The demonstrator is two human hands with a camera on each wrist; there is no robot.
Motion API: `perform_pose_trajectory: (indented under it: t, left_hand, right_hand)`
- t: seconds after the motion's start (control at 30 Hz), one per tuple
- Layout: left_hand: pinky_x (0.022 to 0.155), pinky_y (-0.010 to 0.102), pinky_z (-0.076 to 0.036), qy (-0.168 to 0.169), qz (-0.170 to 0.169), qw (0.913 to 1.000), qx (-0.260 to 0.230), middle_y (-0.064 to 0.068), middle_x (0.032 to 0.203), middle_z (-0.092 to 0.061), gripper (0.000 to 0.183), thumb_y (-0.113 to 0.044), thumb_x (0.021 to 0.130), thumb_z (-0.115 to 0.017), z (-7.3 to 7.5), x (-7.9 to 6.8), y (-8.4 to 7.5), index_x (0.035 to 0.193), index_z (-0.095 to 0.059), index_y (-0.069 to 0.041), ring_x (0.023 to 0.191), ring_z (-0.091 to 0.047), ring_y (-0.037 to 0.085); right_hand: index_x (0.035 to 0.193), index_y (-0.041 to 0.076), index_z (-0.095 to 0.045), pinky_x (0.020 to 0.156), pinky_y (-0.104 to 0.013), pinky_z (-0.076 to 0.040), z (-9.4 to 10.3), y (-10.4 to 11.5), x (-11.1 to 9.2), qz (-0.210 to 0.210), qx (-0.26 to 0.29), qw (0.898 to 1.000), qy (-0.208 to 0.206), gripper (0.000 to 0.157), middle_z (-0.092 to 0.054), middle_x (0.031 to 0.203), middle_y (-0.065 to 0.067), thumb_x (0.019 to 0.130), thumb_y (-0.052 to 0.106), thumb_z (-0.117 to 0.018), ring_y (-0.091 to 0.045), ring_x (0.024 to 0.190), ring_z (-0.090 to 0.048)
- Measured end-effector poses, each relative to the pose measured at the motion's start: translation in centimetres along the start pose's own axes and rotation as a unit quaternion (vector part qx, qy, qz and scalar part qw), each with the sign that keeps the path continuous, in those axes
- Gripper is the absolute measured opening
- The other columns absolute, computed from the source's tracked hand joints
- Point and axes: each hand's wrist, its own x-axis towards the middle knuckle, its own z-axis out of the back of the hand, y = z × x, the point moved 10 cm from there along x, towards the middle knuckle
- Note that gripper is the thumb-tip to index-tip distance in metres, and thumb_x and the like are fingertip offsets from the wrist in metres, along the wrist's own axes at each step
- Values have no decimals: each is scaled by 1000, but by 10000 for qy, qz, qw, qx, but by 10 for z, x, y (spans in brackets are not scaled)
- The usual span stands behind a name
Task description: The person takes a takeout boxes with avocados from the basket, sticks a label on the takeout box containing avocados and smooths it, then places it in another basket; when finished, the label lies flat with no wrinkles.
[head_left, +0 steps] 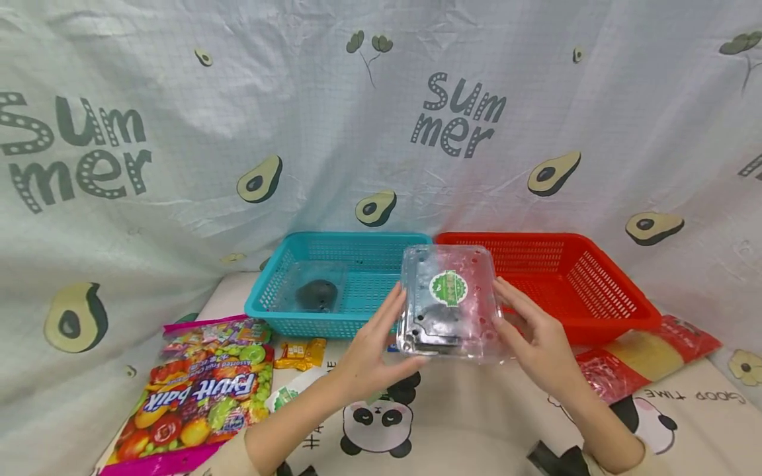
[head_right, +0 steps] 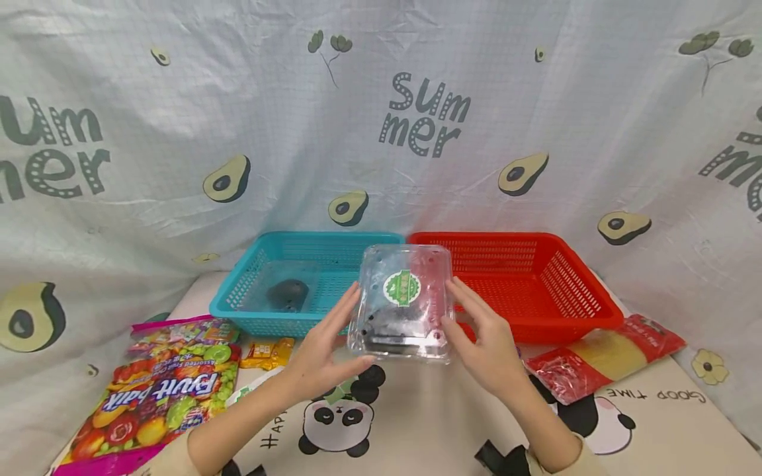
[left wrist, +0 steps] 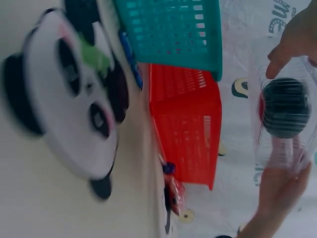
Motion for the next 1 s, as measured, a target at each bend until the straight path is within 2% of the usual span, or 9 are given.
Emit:
perform_pose_trajectory:
  t: [0.13, 0.27, 0.33, 0.47, 0.63, 0.7, 0.77, 0.9, 1.0]
  left_hand:
    - [78, 24, -50, 159, -53, 9998, 52, 2, 150, -5, 80, -28, 83, -62, -12, 35, 6, 143, -11, -12, 128, -33, 18]
    - [85, 28, -47, 279, 15, 9993, 234, 3, 150, -6, 73, -32, 87, -55, -30, 63, 19, 143, -13, -10, 130, -29, 18]
    - [91, 32, -43, 312, 103, 9985, 441, 6, 149, -7, 71, -35, 88, -52, -38, 75, 28, 143, -14, -10, 132, -26, 20]
    - [99, 42, -33, 432, 504, 9946, 800, 9, 149, -9, 70, -41, 89, -48, -57, 92, 45, 143, -15, -11, 134, -18, 23]
    - [96, 41, -37, 559, 819, 9888, 1118, 11, 148, -14, 65, -41, 89, -46, -79, 109, 57, 141, -20, -13, 132, -24, 25]
    - [93, 38, -40, 662, 857, 9833, 1466, 13, 147, -18, 63, -40, 89, -47, -88, 113, 60, 140, -23, -13, 130, -29, 26]
    - [90, 36, -43, 800, 895, 9750, 1868, 14, 145, -21, 60, -38, 89, -48, -97, 113, 63, 139, -26, -12, 128, -33, 28]
    - [89, 33, -44, 1088, 895, 9501, 2781, 15, 145, -22, 59, -35, 89, -49, -110, 112, 67, 139, -27, -12, 126, -35, 26]
    - [89, 34, -45, 1221, 871, 9319, 3302, 16, 143, -25, 58, -35, 89, -49, -115, 113, 67, 138, -28, -13, 126, -34, 28]
  right_hand:
    - [135, 12, -38, 78, -24, -47, 17, -21, 16, -565, -685, 9960, -28, 50, -42, 135, -10, 88, 17, -54, -23, 111, -52]
    - [135, 11, -38, 81, -42, -44, 27, -42, 35, -933, -841, 9921, -29, 47, -43, 133, -16, 91, 26, -47, -36, 113, -48]
    - [134, 10, -40, 83, -45, -43, 32, -54, 45, -1027, -926, 9903, -118, 47, -44, 132, -17, 92, 29, -46, -36, 114, -47]
    - [131, 8, -44, 85, -46, -44, 38, -86, 58, -1287, -1018, 9860, -311, 45, -49, 127, -17, 93, 31, -42, -33, 108, -50]
    - [130, 8, -45, 80, -41, -44, 39, -132, 61, -1913, -861, 9764, -516, 44, -49, 127, -18, 94, 31, -35, -30, 100, -48]
    - [130, 8, -46, 74, -36, -43, 38, -148, 59, -2240, -809, 9696, -565, 44, -48, 127, -18, 94, 31, -33, -28, 97, -47]
    - [130, 8, -45, 73, -34, -44, 34, -162, 56, -2518, -730, 9636, -524, 44, -48, 127, -18, 94, 29, -33, -27, 96, -47]
    - [130, 5, -44, 80, -41, -46, 29, -180, 53, -2831, -604, 9565, -354, 44, -49, 124, -21, 93, 26, -36, -29, 96, -47]
    - [132, 2, -41, 88, -48, -42, 26, -184, 54, -2877, -630, 9556, -79, 45, -46, 125, -24, 93, 25, -35, -33, 99, -45]
